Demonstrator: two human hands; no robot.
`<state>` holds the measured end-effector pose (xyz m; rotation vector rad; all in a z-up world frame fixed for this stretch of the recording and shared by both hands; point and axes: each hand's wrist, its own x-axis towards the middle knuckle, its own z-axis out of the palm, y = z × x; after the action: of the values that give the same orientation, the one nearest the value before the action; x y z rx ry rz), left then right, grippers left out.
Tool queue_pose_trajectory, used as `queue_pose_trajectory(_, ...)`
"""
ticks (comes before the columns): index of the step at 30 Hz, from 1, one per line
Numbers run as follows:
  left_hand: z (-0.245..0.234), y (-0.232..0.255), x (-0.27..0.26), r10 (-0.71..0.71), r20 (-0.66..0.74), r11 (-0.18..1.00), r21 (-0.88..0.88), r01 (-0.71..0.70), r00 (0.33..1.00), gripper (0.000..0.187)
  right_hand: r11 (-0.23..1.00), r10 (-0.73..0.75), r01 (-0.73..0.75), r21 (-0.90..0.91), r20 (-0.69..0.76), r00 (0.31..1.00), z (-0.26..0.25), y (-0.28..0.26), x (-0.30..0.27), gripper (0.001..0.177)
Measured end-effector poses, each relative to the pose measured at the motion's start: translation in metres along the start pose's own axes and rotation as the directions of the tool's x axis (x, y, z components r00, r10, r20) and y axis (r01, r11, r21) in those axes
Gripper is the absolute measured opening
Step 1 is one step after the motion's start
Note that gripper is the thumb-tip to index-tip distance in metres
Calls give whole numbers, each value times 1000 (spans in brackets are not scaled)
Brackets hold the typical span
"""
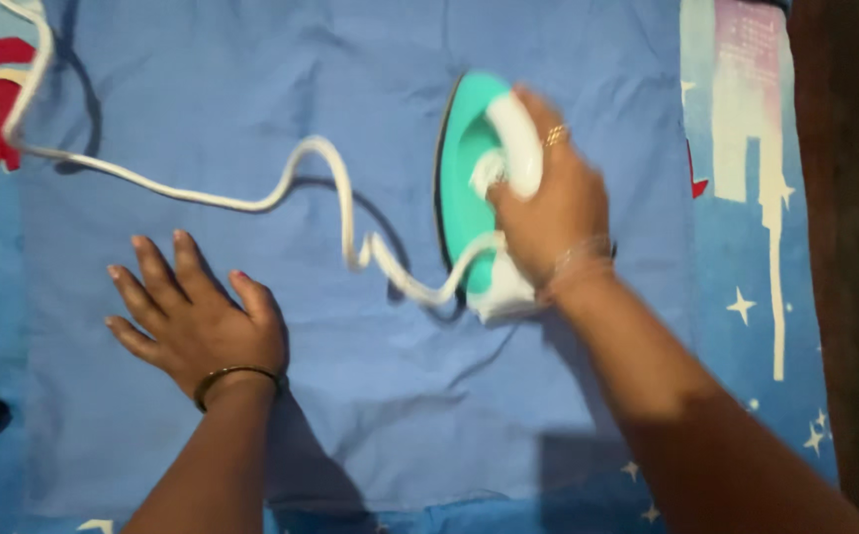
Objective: The person irons a light blue shirt laid flat on a bed. They use a teal and white electric iron, moving it back and forth across the shirt's surface while occasionally adjusting the fabric with the other hand. The person irons different sections of the shirt, including the body and sleeves.
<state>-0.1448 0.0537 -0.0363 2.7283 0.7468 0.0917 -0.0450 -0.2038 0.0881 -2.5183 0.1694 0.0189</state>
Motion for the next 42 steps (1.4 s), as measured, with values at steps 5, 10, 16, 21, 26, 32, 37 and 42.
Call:
queue_pose_trajectory(5,2,0,-1,11,2,1000,-9,-11,1000,69,994,85,-77,79,-104,991,-23,28,24,72)
queue_pose_trajectory(10,2,2,0,33,-27,999,-17,-33,999,69,951,303,-302,73,-3,953,-51,24,-24,78)
queue_pose_trajectory(16,3,5,-2,23,-53,999,-29,-25,998,68,973,52,-56,222,25,998,-42,-27,-37,76)
queue_pose_trajectory(21,6,1,2,51,-116,998,-36,-55,992,69,986,-70,30,163,248,966,53,-88,16,77)
queue_pose_trajectory(26,16,-2,1,27,-148,999,21,-24,989,67,973,-230,227,37,177,957,116,-120,117,81)
queue_pose_trajectory(32,11,-1,4,27,-146,1000,11,-25,989,65,992,-129,126,31,202,971,102,-123,111,80)
queue_pose_trajectory(37,7,-1,4,19,-136,1000,-10,-20,991,65,996,74,-86,29,297,952,66,-113,29,78)
queue_pose_trajectory(42,8,5,8,14,-145,1000,-16,-16,989,63,1000,-26,24,12,228,973,68,-111,28,79)
